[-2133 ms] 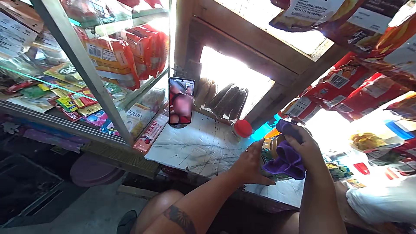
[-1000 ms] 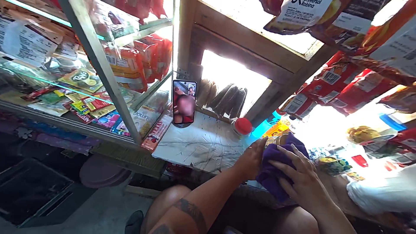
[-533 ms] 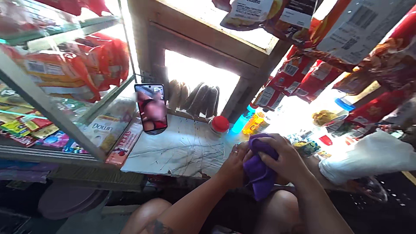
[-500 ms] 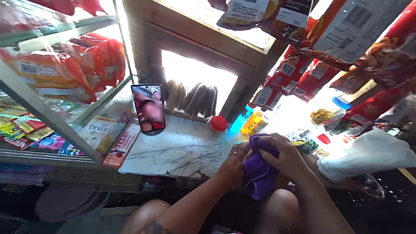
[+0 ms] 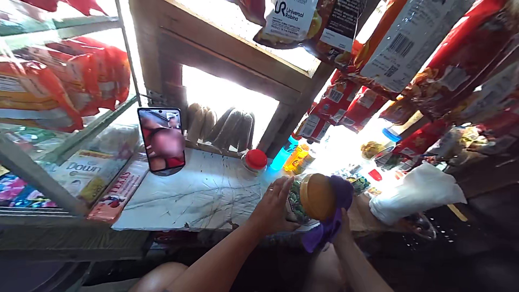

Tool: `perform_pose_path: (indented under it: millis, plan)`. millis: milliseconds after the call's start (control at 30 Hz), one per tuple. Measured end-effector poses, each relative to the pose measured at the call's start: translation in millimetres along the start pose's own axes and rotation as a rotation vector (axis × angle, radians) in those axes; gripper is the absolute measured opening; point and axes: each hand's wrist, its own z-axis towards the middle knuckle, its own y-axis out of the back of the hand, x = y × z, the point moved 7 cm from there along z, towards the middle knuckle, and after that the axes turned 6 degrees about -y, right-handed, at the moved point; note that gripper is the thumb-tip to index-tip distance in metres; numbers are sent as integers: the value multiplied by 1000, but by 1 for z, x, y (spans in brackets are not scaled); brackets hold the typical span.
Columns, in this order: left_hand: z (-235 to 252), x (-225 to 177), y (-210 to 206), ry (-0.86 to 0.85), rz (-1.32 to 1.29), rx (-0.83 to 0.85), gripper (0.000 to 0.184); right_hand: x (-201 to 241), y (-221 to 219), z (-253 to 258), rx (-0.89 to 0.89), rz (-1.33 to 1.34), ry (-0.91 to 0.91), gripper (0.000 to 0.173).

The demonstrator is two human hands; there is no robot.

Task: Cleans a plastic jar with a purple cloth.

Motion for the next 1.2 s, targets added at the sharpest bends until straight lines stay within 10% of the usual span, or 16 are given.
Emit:
perform_pose_path:
  millis: [400,667,967,1100,1200]
  plan:
    - [6,21,-8,258,-49,103,136,-8,-36,-21,138,-645,544,96]
    - [10,3,-12,122,3,63,131,62,-51,-3,165,-1117,940,67]
    - [8,-10,-16,-46,88,31,127,91,-44,29,461,-960,588,71]
    - [4,-14,-15,-121,73,31,127,83,-26,36,143,-434,144,51]
    - [2,-16,-14,-97,28,119,128,97,-36,14,-237,-508,-319,41]
